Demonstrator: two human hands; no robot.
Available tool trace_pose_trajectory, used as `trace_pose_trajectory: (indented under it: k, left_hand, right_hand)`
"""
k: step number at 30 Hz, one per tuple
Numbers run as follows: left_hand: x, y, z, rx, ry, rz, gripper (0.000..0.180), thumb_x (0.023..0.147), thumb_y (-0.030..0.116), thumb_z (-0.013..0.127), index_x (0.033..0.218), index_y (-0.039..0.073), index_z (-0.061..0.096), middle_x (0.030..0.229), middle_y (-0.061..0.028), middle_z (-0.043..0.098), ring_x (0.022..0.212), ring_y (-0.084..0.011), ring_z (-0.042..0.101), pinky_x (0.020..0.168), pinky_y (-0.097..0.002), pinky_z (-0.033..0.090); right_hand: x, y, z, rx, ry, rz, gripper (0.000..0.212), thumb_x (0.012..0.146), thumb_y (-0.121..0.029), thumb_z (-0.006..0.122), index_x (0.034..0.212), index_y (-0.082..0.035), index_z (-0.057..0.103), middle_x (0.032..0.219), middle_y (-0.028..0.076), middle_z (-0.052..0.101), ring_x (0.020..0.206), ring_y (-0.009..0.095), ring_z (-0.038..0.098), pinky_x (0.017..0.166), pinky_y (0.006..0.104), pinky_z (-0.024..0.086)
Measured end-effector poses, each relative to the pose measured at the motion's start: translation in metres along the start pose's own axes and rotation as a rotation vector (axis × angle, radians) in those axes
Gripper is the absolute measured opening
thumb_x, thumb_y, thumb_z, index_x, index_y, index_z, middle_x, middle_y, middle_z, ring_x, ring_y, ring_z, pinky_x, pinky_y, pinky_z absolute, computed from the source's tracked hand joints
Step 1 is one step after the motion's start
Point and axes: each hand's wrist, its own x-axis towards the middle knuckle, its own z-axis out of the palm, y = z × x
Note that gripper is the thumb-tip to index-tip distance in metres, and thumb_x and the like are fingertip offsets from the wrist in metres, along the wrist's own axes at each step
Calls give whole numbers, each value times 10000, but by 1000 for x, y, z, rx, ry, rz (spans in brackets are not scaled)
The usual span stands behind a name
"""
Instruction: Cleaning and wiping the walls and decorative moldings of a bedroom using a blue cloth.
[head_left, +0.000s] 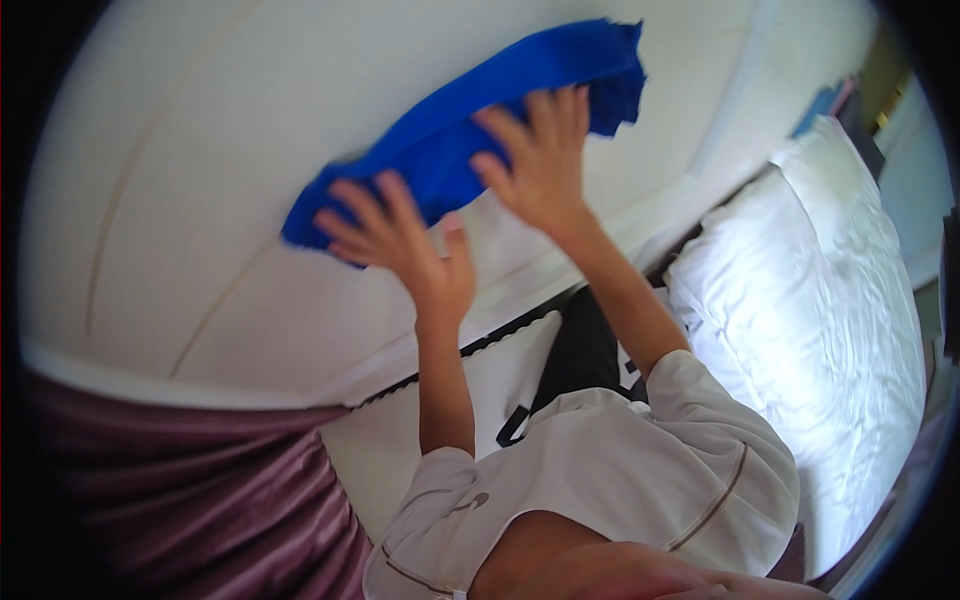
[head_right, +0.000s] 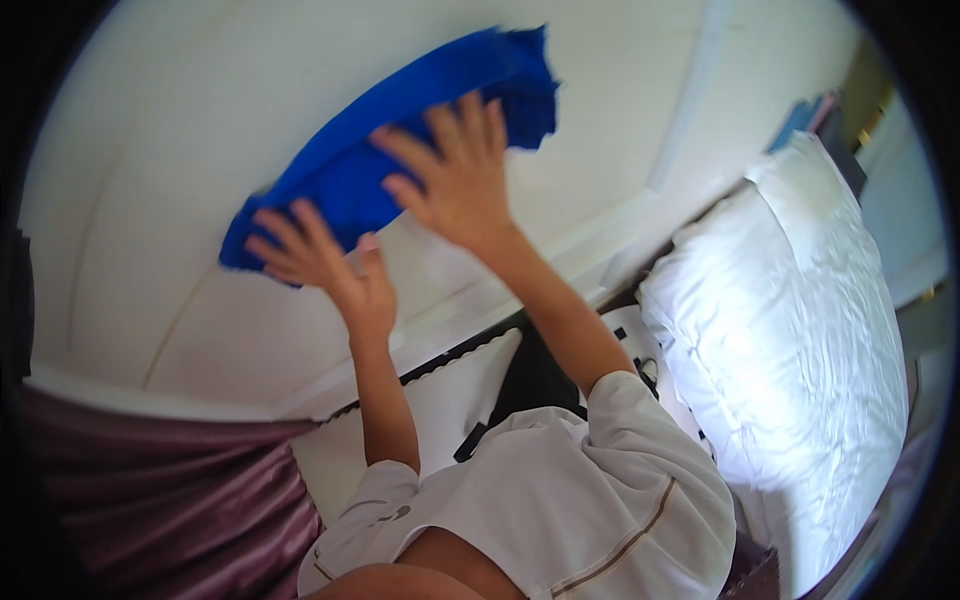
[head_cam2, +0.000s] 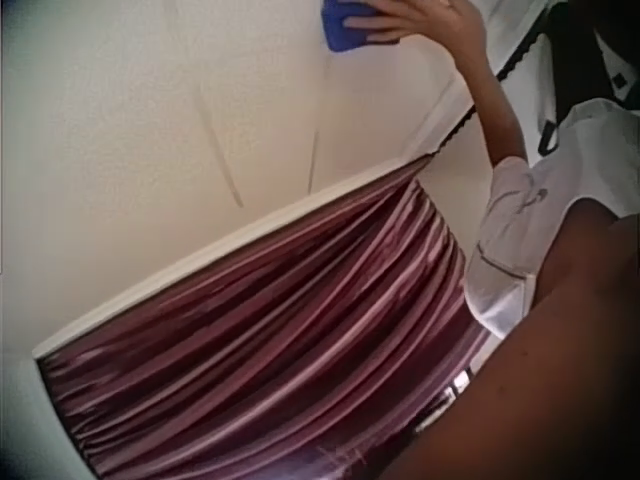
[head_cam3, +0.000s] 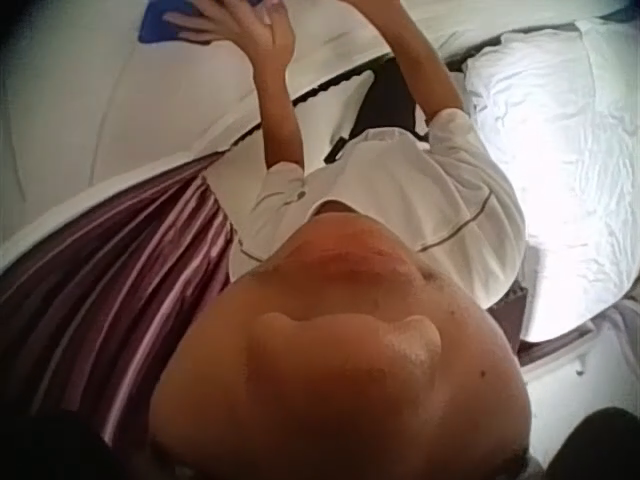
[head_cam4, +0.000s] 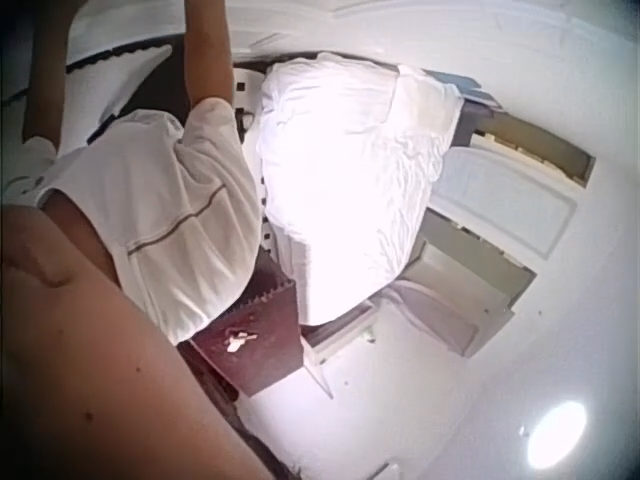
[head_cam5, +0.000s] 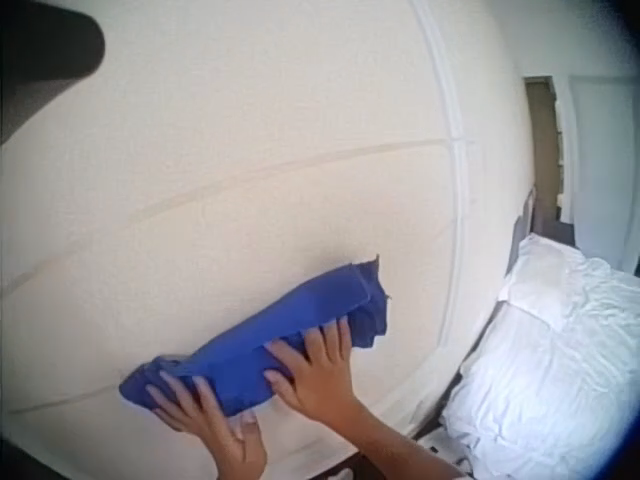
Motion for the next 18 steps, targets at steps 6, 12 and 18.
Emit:
trace_pose_trajectory:
  k: [6,12,18]
  left_hand:
    - [56,163,110,-285,-200,343,614,849,306,564,1421,124,432,1560,-181,213,1437,-439,104,1086,-635,10]
    - [62,198,146,-288,-73,389,484,836,269,580,1299,125,575,1516,-191,314,1413,-370,256,1132,-512,127]
    - [24,87,72,-24,-37,250,432,894,336,527,1289,174,591,1512,-147,345,1415,-375,253,1136,-511,108]
  right_hand:
    - [16,207,-60,3,301,34,532,901,-341,508,1352,-69,434,1497,236,283,1397,459,204,1119,573,135]
    - [-2,220,-76,158,207,272,592,930,-278,454,1429,-3,293,1537,279,161,1425,445,142,1142,512,138]
    - [-56,54,7,106,230,406,702,939,-397,498,1461,-5,240,1555,280,49,1435,465,27,1144,551,58]
